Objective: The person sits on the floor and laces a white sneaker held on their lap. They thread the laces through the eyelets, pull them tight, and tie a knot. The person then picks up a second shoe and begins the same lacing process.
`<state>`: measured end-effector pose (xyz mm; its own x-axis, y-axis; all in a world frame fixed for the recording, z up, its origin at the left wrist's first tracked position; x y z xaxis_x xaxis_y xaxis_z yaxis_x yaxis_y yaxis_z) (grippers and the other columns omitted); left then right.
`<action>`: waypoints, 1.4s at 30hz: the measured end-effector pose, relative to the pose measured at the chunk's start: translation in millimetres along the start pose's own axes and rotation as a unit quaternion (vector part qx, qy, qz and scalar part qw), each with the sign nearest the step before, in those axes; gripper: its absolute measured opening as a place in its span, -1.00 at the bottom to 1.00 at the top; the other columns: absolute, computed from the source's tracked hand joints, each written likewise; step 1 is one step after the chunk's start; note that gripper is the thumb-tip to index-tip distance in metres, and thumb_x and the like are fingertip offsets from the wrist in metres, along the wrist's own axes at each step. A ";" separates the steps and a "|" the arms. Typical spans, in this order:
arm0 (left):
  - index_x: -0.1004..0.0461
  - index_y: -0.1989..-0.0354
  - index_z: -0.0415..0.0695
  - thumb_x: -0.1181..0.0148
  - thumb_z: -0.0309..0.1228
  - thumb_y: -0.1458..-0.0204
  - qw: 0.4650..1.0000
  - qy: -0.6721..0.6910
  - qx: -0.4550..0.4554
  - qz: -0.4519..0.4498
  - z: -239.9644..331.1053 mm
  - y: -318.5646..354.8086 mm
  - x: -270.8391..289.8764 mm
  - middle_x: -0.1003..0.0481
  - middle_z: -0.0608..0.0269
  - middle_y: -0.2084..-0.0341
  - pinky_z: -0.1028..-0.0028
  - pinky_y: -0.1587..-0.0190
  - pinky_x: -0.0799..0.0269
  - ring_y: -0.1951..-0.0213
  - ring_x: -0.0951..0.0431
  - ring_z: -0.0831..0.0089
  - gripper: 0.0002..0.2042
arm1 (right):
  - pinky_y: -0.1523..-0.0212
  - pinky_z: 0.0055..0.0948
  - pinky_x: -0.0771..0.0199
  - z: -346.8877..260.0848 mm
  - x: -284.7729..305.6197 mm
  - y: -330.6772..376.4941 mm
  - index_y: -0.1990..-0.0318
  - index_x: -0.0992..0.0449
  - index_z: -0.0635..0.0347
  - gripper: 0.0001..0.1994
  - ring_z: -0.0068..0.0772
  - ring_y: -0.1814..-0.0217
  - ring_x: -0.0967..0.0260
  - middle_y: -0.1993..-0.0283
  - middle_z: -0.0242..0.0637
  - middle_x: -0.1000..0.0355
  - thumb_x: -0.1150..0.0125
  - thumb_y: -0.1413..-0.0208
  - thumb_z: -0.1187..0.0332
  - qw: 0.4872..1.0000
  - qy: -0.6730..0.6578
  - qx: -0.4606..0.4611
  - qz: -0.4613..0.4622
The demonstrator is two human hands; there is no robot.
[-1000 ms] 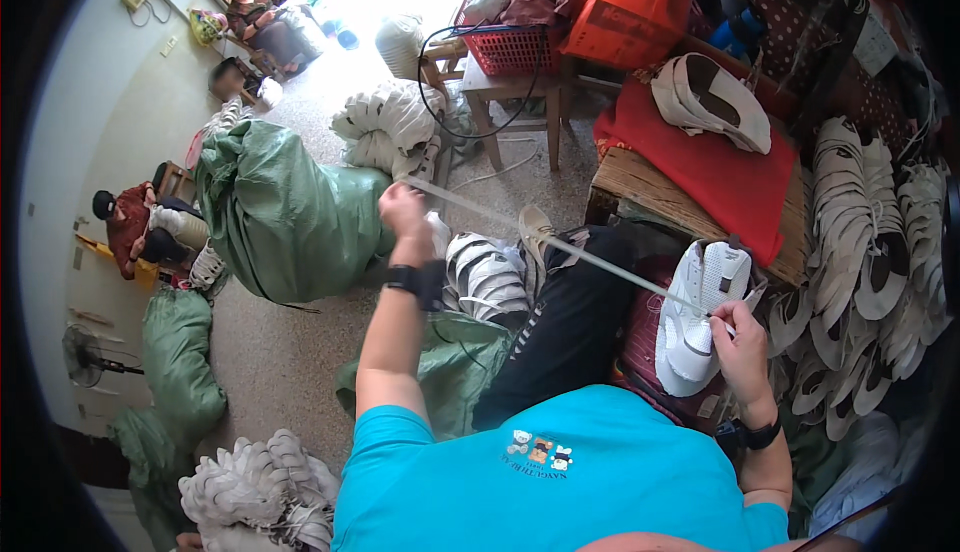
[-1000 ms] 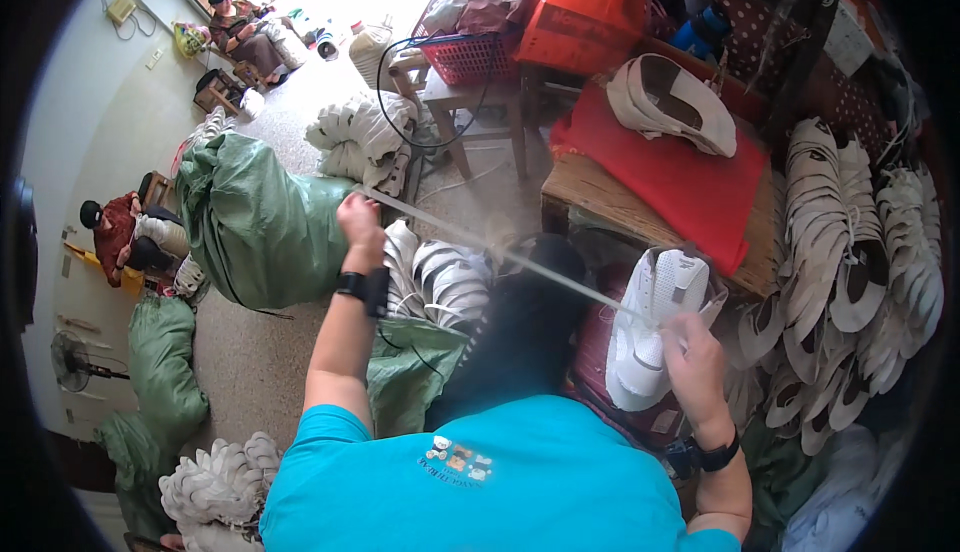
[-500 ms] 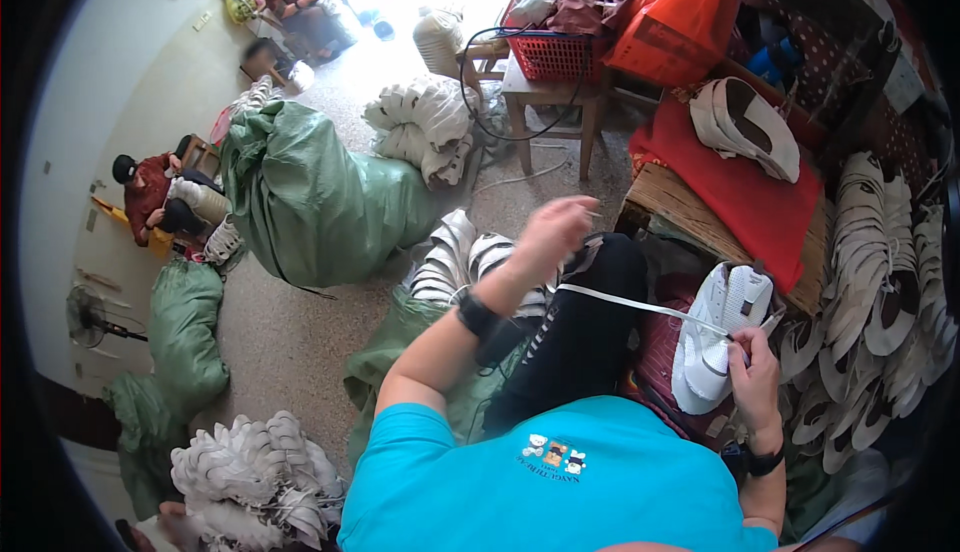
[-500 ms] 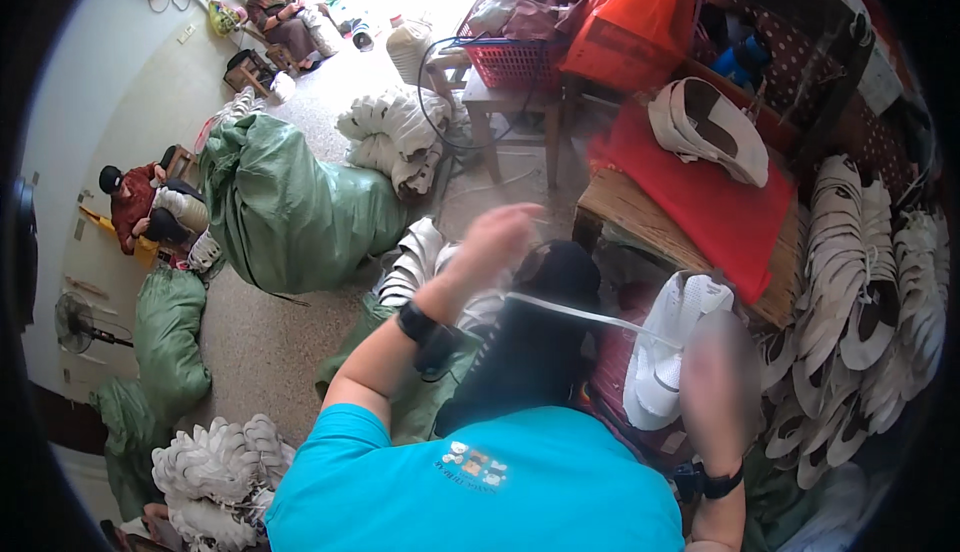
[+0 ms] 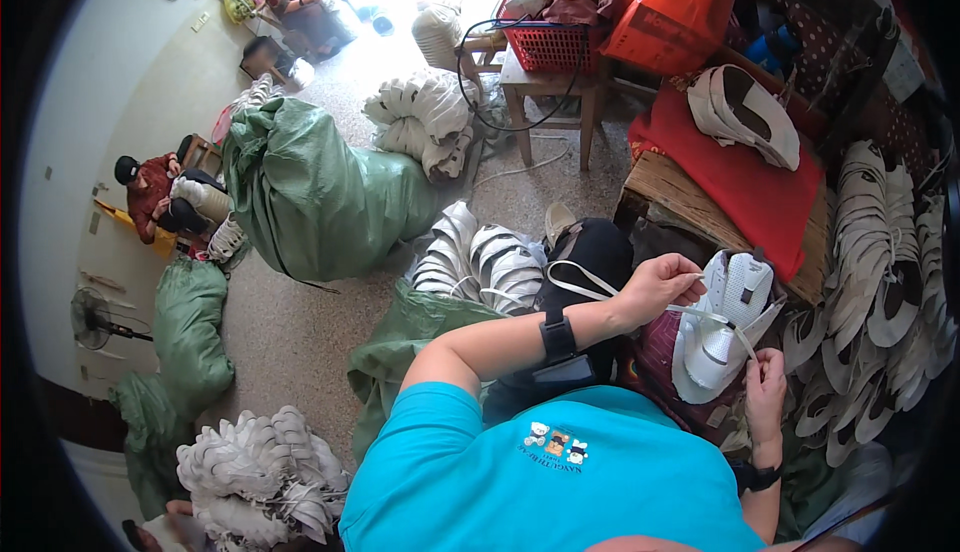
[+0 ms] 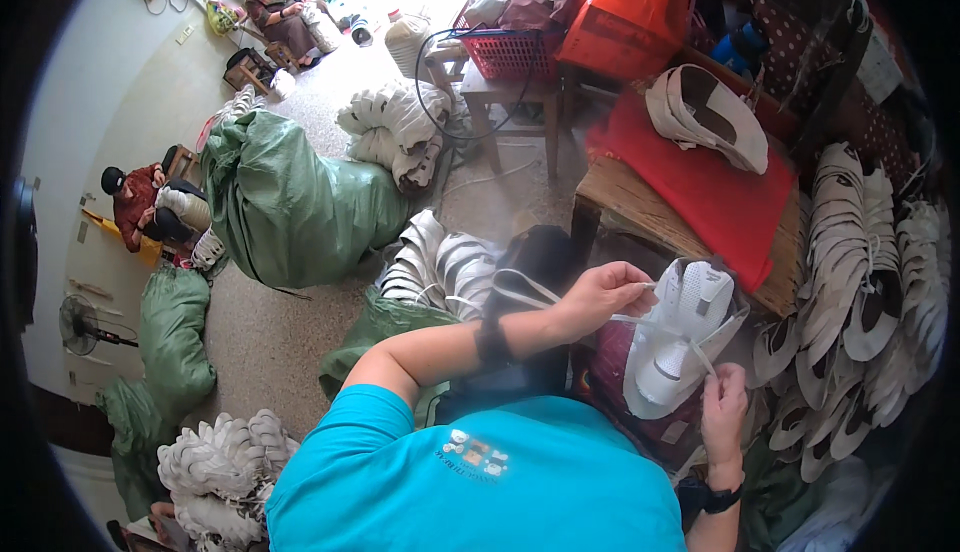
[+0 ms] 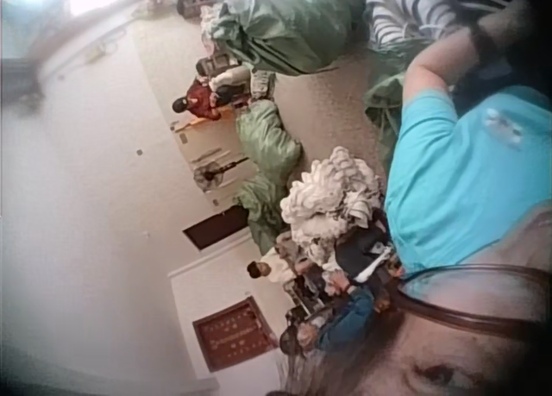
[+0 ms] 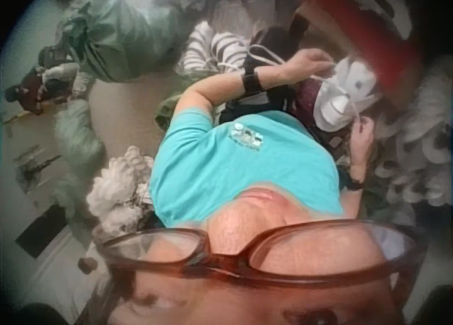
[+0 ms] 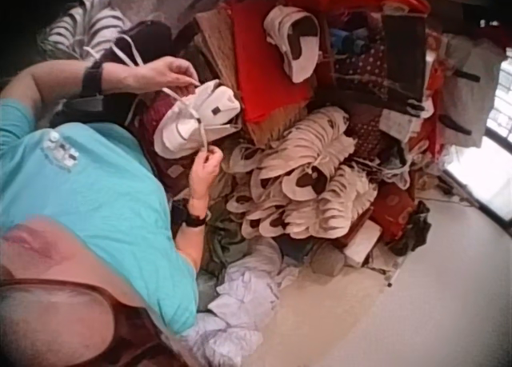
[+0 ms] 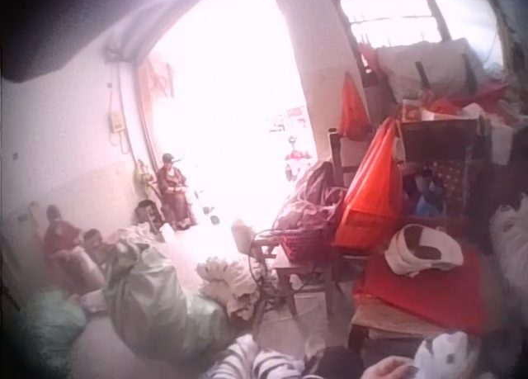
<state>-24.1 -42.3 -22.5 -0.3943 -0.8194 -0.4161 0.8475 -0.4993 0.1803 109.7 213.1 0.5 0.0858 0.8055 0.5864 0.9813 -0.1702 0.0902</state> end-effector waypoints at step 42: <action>-0.46 0.21 -0.29 -0.11 -0.36 -0.26 0.974 -0.216 0.046 -0.049 -21.4 3.6 -23.8 -0.59 0.25 0.46 0.49 0.24 -0.46 0.35 -0.56 0.54 -0.80 | 0.59 -0.62 -0.16 323.7 91.0 103.5 -0.27 -0.34 0.20 -0.59 -0.66 0.50 -0.21 -0.10 -0.28 -0.50 -0.03 -0.27 0.42 0.781 -0.434 -0.375 0.246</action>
<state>-4.1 -18.6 -31.1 -0.6009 -0.7989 -0.0243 0.7711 -0.5874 0.2457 274.9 452.5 -197.4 0.8251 0.5636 -0.0391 0.4431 -0.6026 0.6637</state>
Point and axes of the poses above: each hand's wrist, its own y-axis away from the middle knuckle, its own x-axis out of the back of the hand, z = x × y, the point moved 3 cm from there along -y, towards the middle knuckle
